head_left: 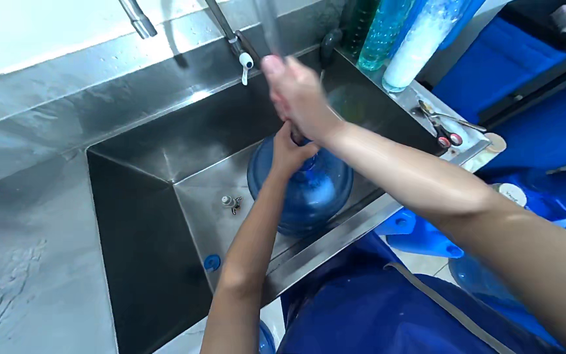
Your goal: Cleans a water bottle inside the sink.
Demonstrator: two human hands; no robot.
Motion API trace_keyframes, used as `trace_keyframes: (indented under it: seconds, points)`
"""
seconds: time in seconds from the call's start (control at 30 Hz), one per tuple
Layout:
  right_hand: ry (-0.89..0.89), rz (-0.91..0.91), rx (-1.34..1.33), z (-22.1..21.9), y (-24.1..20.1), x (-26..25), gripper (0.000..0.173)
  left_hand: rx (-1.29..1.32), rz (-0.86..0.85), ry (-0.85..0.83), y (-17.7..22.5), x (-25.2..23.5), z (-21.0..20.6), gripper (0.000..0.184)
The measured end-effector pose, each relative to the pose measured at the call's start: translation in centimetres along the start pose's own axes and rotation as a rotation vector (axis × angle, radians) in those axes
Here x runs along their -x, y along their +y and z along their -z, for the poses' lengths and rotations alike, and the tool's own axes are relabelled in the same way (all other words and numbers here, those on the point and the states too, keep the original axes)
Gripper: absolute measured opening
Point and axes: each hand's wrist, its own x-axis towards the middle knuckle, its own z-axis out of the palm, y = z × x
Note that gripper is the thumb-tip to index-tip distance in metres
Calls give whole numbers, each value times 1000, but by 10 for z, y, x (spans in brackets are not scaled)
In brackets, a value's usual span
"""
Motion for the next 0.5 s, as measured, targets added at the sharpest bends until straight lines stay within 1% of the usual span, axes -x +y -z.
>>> trace_keyframes:
  seconds: [0.03,0.07,0.1,0.13,0.17,0.2,0.23,0.27,0.3,0.33,0.37,0.4,0.43,0.47,0.5]
  points:
    - [-7,147,-37,22,-14,22,25,-108,-48,46,1,3,-2,42]
    - [18,248,-61,46,-24,46,23,-204,-96,69,3,3,-1,36]
    - [83,275,-56,70,-31,73,19,-273,-152,75,4,2,-2,29]
    - [133,210,-20,89,-33,99,17,-342,-208,75,8,-1,-6,23]
    - [155,82,47,101,-27,123,23,-420,-242,85,12,-3,-15,19]
    - [145,-62,118,103,-17,144,29,-508,-245,88,17,-5,-27,16]
    - [82,-120,186,96,-7,161,33,-587,-226,81,23,-6,-40,15]
    - [-28,-76,303,87,-3,168,34,-647,-204,56,29,-7,-55,14]
    - [-159,70,479,84,-7,165,33,-668,-175,19,35,-6,-71,15]
    - [-261,227,723,89,-17,152,33,-677,-155,2,40,-2,-89,16]
    - [-341,273,949,101,-28,135,39,-666,-128,3,45,3,-105,17]
    - [-401,174,1137,118,-38,122,47,-606,-75,-39,50,7,-115,23]
    - [-426,15,1288,136,-43,117,54,-621,-126,-79,49,8,-124,25]
    - [-448,-125,1361,153,-42,119,59,-684,-189,-129,44,10,-132,24]
    - [-496,-294,1339,170,-39,128,62,-746,-242,-182,38,14,-142,24]
